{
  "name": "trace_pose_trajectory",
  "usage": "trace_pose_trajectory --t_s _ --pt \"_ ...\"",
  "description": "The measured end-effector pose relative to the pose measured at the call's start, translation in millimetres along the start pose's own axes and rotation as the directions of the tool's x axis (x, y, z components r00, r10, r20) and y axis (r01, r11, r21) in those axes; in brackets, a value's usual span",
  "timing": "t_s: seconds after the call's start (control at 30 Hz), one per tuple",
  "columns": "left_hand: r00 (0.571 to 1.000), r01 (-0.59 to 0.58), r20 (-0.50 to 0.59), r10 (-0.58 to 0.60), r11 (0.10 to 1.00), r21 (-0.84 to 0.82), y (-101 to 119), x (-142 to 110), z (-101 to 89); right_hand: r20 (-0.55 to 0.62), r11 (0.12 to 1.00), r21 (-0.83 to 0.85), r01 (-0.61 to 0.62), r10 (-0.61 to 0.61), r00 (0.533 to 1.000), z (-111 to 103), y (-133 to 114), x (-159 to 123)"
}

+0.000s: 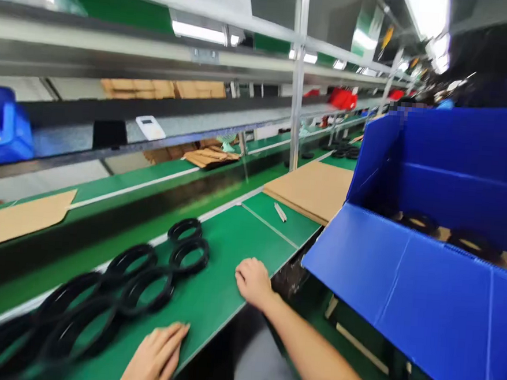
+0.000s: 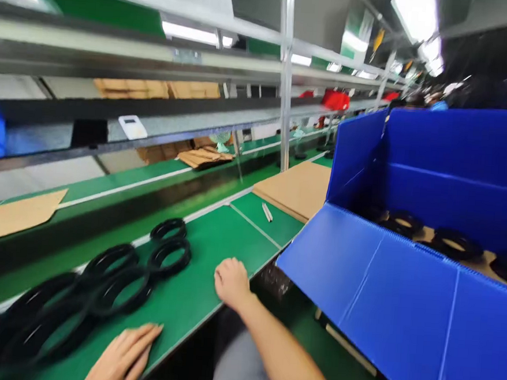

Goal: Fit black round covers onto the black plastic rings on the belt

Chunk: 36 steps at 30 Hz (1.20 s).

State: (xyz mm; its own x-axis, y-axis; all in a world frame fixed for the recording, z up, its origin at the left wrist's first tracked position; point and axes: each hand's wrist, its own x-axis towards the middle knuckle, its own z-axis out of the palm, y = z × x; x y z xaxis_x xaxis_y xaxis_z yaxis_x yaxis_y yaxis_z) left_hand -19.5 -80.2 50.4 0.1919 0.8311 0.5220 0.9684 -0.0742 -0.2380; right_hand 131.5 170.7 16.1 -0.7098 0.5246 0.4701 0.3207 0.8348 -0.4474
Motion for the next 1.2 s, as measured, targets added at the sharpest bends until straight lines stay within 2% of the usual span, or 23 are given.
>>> trace_pose_trajectory --t_s 0.03,0.07,0.13,0.2,0.3,0.77,1.2 --pt "0.998 -0.021 0.060 0.023 0.999 -0.026 1 -2 0.0 0.031 1.000 0.017 0.003 -0.003 1.000 -1 3 -1" --pt "0.990 0.028 0.140 -0.022 0.999 -0.042 2 -4 0.2 0.059 0.999 0.036 0.002 -0.004 0.998 0 7 -2" --pt "0.963 0.152 0.231 -0.137 0.987 -0.049 6 -7 2.0 0.102 0.997 0.078 0.011 -0.019 0.995 7 15 -4" --pt "0.930 0.245 0.293 -0.222 0.969 -0.042 11 -7 4.9 0.122 0.994 0.109 0.020 -0.033 0.992 15 22 -6" --pt "0.905 0.287 0.333 -0.264 0.958 -0.020 18 -5 6.6 0.118 0.993 0.114 0.032 -0.045 0.992 18 27 -9" --pt "0.915 0.241 0.321 -0.243 0.969 0.045 23 -5 8.9 0.100 0.991 0.106 0.077 -0.087 0.991 18 32 -8" --pt "0.944 0.263 0.222 -0.244 0.963 -0.058 15 -8 13.2 0.067 0.995 0.044 0.092 -0.095 0.993 21 31 -7"
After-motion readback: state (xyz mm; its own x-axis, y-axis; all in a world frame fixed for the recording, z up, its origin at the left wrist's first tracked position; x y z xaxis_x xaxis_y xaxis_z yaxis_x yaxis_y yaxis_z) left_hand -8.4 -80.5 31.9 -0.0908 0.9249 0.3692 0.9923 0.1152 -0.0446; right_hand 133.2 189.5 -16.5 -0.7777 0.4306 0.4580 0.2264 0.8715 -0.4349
